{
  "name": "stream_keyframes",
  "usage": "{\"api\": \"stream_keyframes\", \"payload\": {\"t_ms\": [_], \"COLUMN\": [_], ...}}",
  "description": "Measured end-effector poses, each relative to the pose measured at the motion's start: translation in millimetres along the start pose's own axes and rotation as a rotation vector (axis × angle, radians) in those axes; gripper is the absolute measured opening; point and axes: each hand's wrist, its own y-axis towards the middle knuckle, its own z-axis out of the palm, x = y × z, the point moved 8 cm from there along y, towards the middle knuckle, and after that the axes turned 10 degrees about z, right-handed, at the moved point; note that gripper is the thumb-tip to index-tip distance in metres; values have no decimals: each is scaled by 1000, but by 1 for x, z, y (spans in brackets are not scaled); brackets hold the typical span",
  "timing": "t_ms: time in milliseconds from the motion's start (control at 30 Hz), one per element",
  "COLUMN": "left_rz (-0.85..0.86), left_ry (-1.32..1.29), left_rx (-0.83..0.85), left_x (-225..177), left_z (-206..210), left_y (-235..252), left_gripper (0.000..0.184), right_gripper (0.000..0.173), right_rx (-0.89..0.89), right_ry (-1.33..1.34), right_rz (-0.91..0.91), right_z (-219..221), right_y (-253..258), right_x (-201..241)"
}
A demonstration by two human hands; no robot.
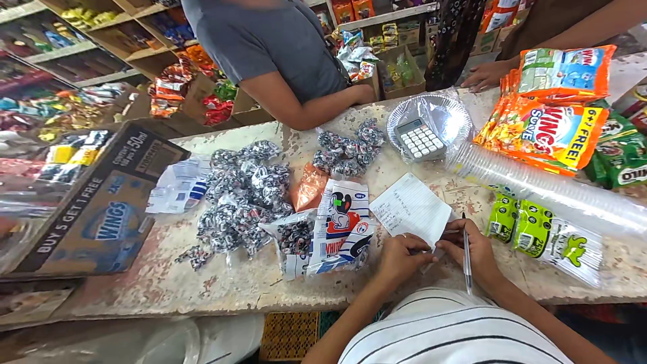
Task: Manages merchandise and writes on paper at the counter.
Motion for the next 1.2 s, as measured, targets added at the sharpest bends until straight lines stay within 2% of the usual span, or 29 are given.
{"api": "stream_keyframes", "payload": {"t_ms": [467,700,767,867,933,1033,1200], "left_rz": [41,43,5,-26,-27,-17,83], "left_ry": [42,97,128,167,171,217,239], "left_rx": [-49,-78,-116,-176,-205,-211,-274], "left_x": [3,1,0,-6,-8,-8,-11], "left_z": [-3,-2,-5,-12,-14,-19,-20], "left_y": [0,-1,-1,0,-2,-1,-5], "left_gripper": [16,19,21,24,25,26,22], "right_gripper": [52,54,61,88,94,87,62], "right_rx": [9,8,-10,-55,-94,-92,41], "right_ry": [-9,-58,-41,-75,-167,-249,-276], "right_rz": [-15,-18,-15,-94,-170,-202,-90], "right_z": [-2,-3,-5,-12,-18,-14,4], "right_y": [1,2,3,11,21,50,91], "right_x": [-5,-9,-10,2,12,29,26]}}
